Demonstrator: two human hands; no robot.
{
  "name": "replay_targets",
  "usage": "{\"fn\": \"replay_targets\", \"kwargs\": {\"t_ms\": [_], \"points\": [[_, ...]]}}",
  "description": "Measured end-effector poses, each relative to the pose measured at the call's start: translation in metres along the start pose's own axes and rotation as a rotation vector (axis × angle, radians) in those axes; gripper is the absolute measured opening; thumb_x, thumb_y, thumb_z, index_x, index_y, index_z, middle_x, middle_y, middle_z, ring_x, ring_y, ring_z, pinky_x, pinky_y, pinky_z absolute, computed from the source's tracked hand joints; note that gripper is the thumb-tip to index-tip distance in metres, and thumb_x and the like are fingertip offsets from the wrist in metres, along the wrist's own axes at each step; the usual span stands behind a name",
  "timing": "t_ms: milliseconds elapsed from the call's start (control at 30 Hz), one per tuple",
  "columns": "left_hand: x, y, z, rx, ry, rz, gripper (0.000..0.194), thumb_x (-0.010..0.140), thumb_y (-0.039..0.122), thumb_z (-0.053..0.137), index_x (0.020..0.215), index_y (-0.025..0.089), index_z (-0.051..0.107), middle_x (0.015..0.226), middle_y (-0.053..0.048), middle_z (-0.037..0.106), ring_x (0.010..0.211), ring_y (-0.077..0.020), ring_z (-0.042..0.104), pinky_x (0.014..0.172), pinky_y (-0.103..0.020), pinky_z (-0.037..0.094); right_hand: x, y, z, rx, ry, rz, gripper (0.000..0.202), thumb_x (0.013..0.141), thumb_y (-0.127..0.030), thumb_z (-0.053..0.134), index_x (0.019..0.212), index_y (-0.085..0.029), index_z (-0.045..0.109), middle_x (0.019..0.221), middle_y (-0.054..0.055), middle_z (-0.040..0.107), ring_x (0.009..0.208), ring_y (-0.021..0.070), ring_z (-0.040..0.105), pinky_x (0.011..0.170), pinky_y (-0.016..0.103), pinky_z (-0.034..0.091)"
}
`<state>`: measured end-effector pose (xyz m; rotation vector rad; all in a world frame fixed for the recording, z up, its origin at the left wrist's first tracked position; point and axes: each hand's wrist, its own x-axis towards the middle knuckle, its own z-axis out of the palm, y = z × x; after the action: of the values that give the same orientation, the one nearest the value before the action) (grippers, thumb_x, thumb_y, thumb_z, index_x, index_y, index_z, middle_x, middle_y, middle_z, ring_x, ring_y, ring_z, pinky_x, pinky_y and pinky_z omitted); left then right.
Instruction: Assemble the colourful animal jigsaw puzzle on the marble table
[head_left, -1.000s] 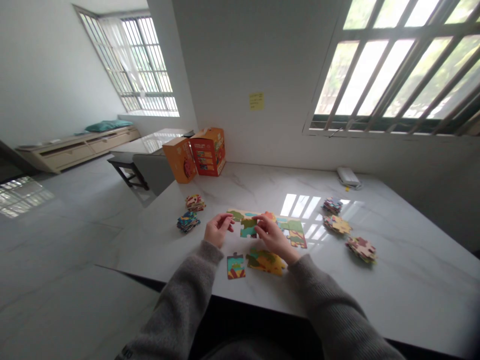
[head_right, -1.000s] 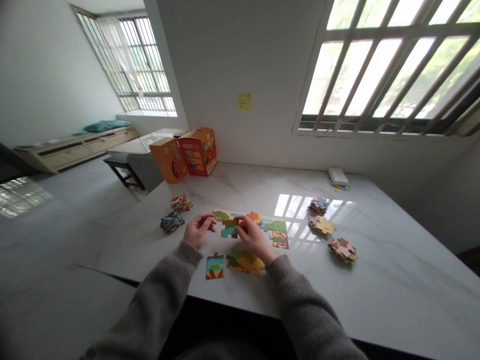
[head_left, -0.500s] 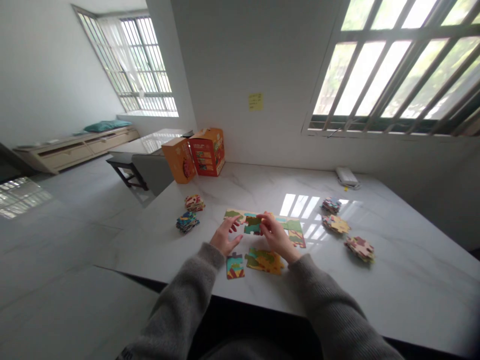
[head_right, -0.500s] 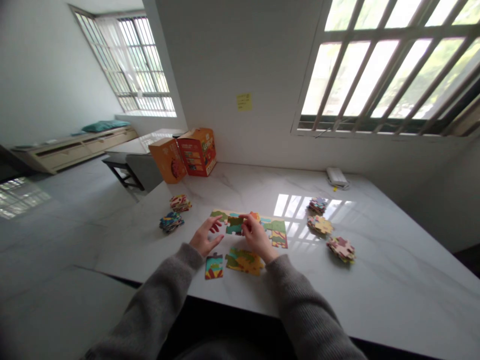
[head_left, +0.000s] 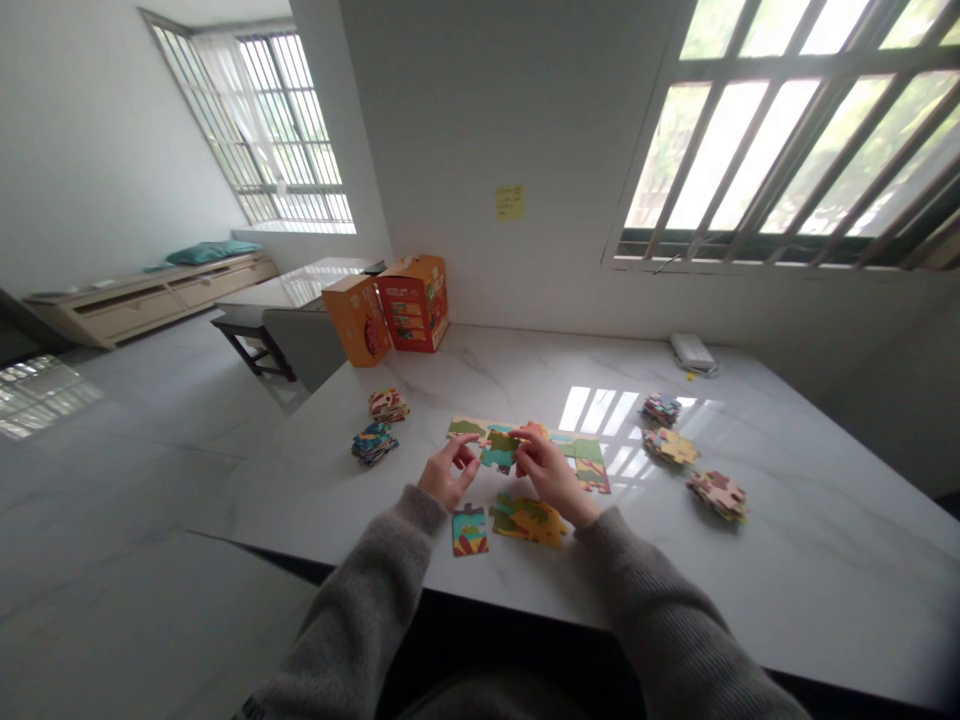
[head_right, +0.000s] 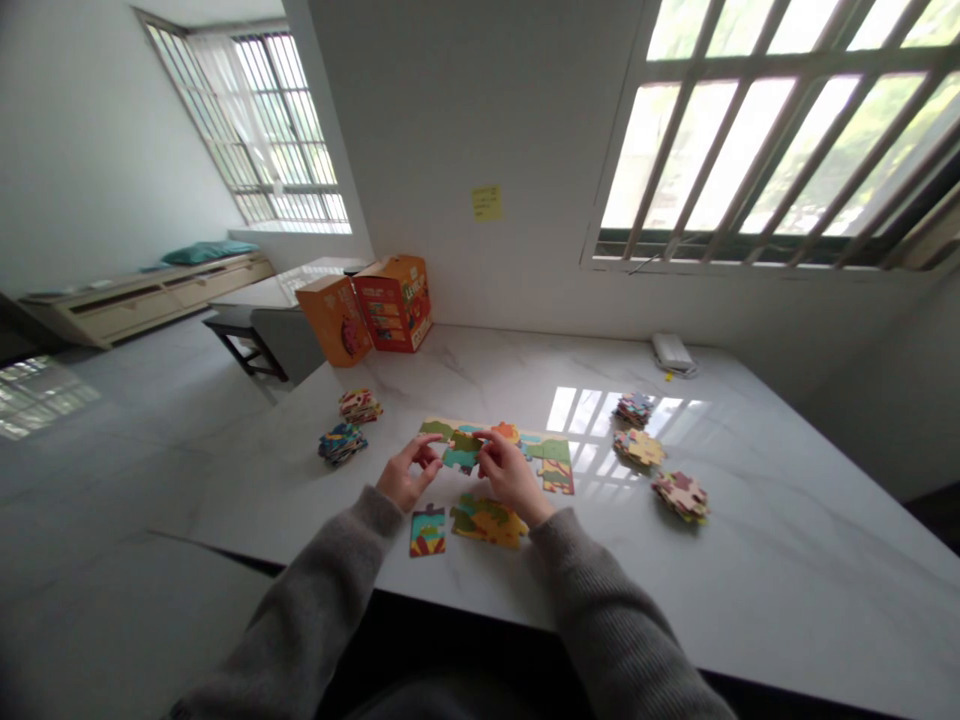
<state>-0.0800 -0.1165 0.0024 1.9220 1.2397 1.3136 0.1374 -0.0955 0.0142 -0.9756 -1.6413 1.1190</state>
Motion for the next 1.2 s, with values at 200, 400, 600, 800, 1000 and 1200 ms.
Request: {"fn": "replay_targets", "kwargs": {"t_ms": [200,400,600,800,1000,1200], "points": [[-0.001,-0.006,0.002,-0.074,-0.054,-0.011,0.042,0.086,0.027,0.065,0.128,0.019,0.061,0.083,-0.001,0.067,0.074,-0.0136,0.063,0.077,-0.027,0.053,-0.003,-0.003,0.004,0.047,-0.048,0.034,0.028,0.090,-0.032,0.055,0.115,-0.019,0.059,0.070,-0.003,0.061,0.065,0.0153,0.063,0.066,0.031,0.051],[0.008,-0.008,0.006,-0.369,0.029,-0.175,0.034,0.085,0.044,0.068,0.102,0.014,0.073,0.087,-0.007,0.071,0.073,-0.0162,0.065,0.068,-0.028,0.056,-0.012,-0.013,0.003,-0.090,-0.170,-0.069,0.056,0.086,-0.023,0.060,0.141,-0.026,0.046,0.087,0.000,0.062,0.072,0.0138,0.059,0.071,0.031,0.051],[0.017,-0.003,0.005,-0.405,0.076,-0.221,0.034,0.078,0.045,0.076,0.090,0.014,0.075,0.083,-0.007,0.071,0.068,-0.0148,0.064,0.062,-0.025,0.054,-0.014,-0.012,0.007,-0.030,-0.230,-0.052,0.033,0.090,-0.026,0.057,0.123,-0.023,0.056,0.079,-0.002,0.057,0.069,0.0128,0.056,0.063,0.026,0.047],[0.018,-0.002,0.010,-0.604,0.098,-0.347,0.052,0.069,0.054,0.083,0.096,0.017,0.060,0.071,0.000,0.066,0.058,-0.0123,0.061,0.050,-0.021,0.048,-0.013,-0.007,0.017,0.184,-0.091,0.076,0.025,0.085,-0.039,0.069,0.090,-0.022,0.052,0.072,-0.004,0.060,0.060,0.0118,0.058,0.056,0.025,0.045],[0.016,-0.003,0.012,-0.591,0.048,-0.300,0.053,0.070,0.057,0.081,0.094,0.017,0.058,0.068,0.001,0.064,0.059,-0.0127,0.060,0.053,-0.023,0.049,-0.014,-0.010,0.019,0.201,0.027,0.103,0.023,0.084,-0.035,0.068,0.084,-0.022,0.049,0.066,-0.006,0.058,0.056,0.0108,0.056,0.055,0.024,0.044],[0.017,-0.006,0.010,-0.435,0.069,-0.268,0.047,0.073,0.059,0.077,0.083,0.014,0.065,0.074,-0.004,0.069,0.068,-0.0158,0.065,0.066,-0.028,0.053,-0.018,-0.016,0.019,-0.088,-0.145,-0.103,0.037,0.080,-0.021,0.066,0.115,-0.023,0.054,0.105,0.005,0.065,0.088,0.0171,0.064,0.068,0.028,0.052]]}}
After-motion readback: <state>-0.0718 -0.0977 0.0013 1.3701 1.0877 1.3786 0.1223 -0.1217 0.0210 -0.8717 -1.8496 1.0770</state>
